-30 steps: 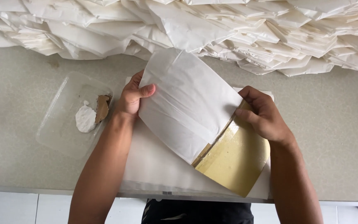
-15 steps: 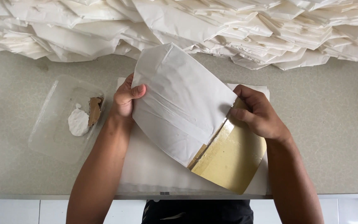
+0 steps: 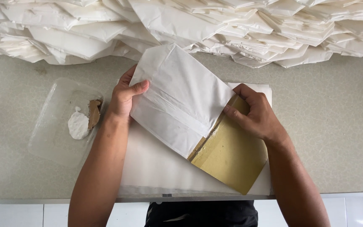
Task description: The person folds a white paper sheet over a cardboard template, presses the edges, and then applies paste from a small container to seal the pouch. The person repeats the folding and pasting steps on a second pouch.
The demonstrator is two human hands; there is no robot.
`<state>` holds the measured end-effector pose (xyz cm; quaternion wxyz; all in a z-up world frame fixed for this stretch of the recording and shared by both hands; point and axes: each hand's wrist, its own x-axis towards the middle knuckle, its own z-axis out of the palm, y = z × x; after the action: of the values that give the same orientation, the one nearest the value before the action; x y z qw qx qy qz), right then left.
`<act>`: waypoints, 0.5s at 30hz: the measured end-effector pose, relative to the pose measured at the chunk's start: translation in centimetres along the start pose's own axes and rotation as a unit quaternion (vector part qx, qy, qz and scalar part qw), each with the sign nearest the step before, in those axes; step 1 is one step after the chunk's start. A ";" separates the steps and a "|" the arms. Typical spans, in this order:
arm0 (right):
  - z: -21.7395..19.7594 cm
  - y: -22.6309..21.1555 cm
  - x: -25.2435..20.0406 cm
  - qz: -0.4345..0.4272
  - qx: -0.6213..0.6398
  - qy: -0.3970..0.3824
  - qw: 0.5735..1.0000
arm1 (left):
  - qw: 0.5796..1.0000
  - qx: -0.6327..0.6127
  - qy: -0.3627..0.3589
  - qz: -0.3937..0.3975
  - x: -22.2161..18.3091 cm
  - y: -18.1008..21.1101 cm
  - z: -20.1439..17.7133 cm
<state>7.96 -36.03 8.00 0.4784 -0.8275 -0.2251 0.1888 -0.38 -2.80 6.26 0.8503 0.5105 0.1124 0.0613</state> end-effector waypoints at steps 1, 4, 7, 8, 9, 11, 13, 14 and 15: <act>0.1 -0.3 0.0 0.000 0.000 0.000 1.000 | 1.000 0.000 0.000 -0.001 0.3 -0.4 -0.4; 0.4 -0.7 -0.1 0.001 -0.036 0.008 0.999 | 1.000 0.022 -0.001 0.009 0.9 -1.4 -1.4; 0.9 -1.0 -0.4 0.010 -0.103 0.014 0.995 | 0.997 0.067 0.011 0.020 1.1 -1.9 -2.3; 1.1 -1.4 -0.4 0.014 -0.132 0.018 0.991 | 0.992 0.123 0.011 0.033 1.1 -2.1 -2.6; 1.2 -1.8 -0.5 0.018 -0.161 0.022 0.987 | 0.983 0.178 0.011 0.046 1.2 -2.4 -2.9; 1.4 -2.3 -0.7 0.018 -0.189 0.024 0.982 | 0.974 0.220 0.004 0.054 0.3 -0.2 -1.1; 1.6 -3.0 -0.8 0.018 -0.216 0.026 0.976 | 0.963 0.261 -0.004 0.061 -0.3 0.9 -0.1; 1.7 -3.4 -0.7 0.019 -0.260 0.025 0.965 | 0.955 0.288 -0.007 0.071 -0.4 1.1 0.1; 1.8 -3.8 -0.6 0.020 -0.304 0.025 0.952 | 0.946 0.314 -0.010 0.080 -0.4 1.2 0.3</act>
<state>5.78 -33.38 10.57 0.2058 -0.9426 -0.2432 0.1001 -0.72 -2.55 7.47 0.6401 0.7597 0.0759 0.0855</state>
